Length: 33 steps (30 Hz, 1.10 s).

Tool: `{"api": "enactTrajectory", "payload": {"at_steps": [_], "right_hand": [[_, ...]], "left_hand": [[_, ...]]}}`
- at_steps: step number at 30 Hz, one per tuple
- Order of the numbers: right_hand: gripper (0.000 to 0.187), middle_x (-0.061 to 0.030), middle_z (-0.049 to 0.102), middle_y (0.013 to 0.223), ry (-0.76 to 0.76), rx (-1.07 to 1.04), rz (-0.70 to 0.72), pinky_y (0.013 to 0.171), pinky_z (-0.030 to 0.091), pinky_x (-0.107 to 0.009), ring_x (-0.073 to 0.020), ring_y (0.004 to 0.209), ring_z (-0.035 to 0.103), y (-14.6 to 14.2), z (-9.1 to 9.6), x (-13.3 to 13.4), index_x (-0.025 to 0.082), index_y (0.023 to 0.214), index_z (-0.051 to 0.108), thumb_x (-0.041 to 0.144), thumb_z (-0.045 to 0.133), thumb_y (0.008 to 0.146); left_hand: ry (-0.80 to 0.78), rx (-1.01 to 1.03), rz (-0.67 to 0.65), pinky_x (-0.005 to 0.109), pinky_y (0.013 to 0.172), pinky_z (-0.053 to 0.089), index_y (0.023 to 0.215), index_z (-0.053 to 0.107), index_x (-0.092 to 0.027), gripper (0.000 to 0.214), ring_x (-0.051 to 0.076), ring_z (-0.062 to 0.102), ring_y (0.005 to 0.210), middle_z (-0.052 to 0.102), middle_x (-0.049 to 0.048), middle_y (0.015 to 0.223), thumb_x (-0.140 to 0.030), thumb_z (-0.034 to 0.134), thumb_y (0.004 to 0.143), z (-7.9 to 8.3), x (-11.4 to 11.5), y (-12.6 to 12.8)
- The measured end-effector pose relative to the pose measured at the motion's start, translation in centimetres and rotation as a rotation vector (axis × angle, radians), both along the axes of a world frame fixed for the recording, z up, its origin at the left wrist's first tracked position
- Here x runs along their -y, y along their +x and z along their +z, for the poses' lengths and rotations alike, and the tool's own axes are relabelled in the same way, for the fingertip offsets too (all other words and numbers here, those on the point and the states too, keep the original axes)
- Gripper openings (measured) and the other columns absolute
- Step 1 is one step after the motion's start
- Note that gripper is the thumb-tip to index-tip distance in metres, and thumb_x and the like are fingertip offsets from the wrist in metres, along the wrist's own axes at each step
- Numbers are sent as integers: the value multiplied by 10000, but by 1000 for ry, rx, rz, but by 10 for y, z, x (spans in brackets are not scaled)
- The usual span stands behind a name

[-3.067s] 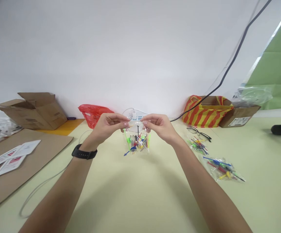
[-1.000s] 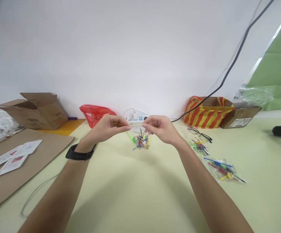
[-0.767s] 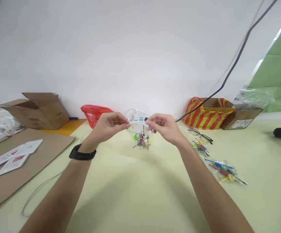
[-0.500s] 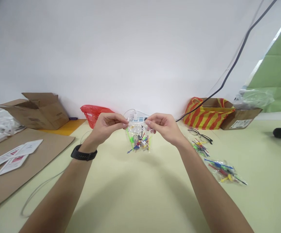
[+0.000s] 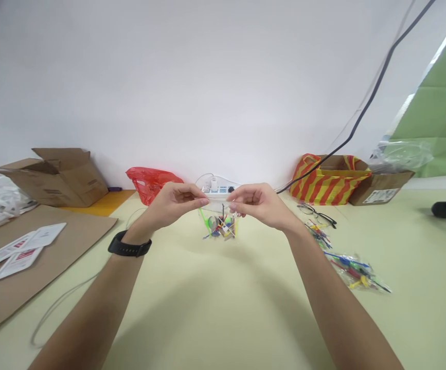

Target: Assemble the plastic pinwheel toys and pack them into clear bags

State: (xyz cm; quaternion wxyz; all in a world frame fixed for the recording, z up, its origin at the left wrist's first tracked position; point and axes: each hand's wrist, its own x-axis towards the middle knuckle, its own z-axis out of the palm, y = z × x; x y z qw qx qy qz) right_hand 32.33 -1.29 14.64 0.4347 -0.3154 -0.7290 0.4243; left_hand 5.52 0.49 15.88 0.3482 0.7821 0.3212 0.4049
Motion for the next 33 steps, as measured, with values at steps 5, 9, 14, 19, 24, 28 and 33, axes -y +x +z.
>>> {"api": "enactTrajectory", "payload": {"at_steps": [5, 9, 14, 19, 24, 28, 33], "right_hand": [[308, -73, 742, 835, 63, -103, -28, 660, 537, -328, -181, 732, 623, 1, -3, -5, 197, 981, 830, 459, 852, 822], [176, -63, 738, 813, 42, -237, -57, 656, 495, -331, -174, 715, 591, 0, -8, -9, 230, 928, 856, 354, 865, 803], [113, -51, 705, 793, 4, -295, -28, 694, 476, -346, -181, 740, 580, -2, -5, -5, 255, 899, 867, 286, 833, 796], [125, -55, 688, 805, 35, -277, -13, 711, 479, -364, -192, 749, 567, -4, -1, -1, 268, 903, 867, 307, 792, 810], [155, -63, 700, 822, 95, -235, -25, 720, 498, -369, -205, 779, 584, -4, 1, 1, 259, 925, 857, 370, 794, 837], [233, -68, 732, 873, 147, -166, -117, 723, 527, -368, -218, 809, 628, -6, 1, 2, 246, 975, 835, 421, 834, 821], [271, -63, 745, 870, 229, -53, -138, 747, 542, -359, -218, 811, 661, -11, 3, 7, 222, 1080, 797, 412, 782, 886]], "left_hand": [[30, 60, -9, 282, 718, 566, 875, 748, -155, 271, 170, 693, 784, 749, 69, 835, -422, 794, 876, 4, 6, 3], [21, 91, -23, 305, 764, 606, 937, 798, -156, 241, 198, 734, 840, 787, 92, 906, -368, 840, 833, 3, 8, 4], [17, 188, -51, 324, 803, 633, 944, 829, -170, 157, 214, 755, 888, 800, 94, 921, -288, 822, 842, 1, 7, 5], [70, 213, 2, 319, 759, 622, 882, 849, -191, 93, 198, 738, 816, 794, 75, 852, -250, 786, 847, 6, 9, 5], [19, 179, 31, 320, 723, 618, 867, 835, -179, 178, 218, 734, 821, 792, 85, 865, -336, 863, 787, 8, 15, 8], [37, 112, 68, 323, 734, 603, 950, 820, -175, 292, 212, 721, 818, 783, 80, 878, -413, 869, 789, 7, 14, 9], [58, -111, 39, 312, 788, 564, 1162, 791, -210, 322, 203, 708, 907, 773, 72, 990, -408, 750, 913, 6, 10, 9]]}}
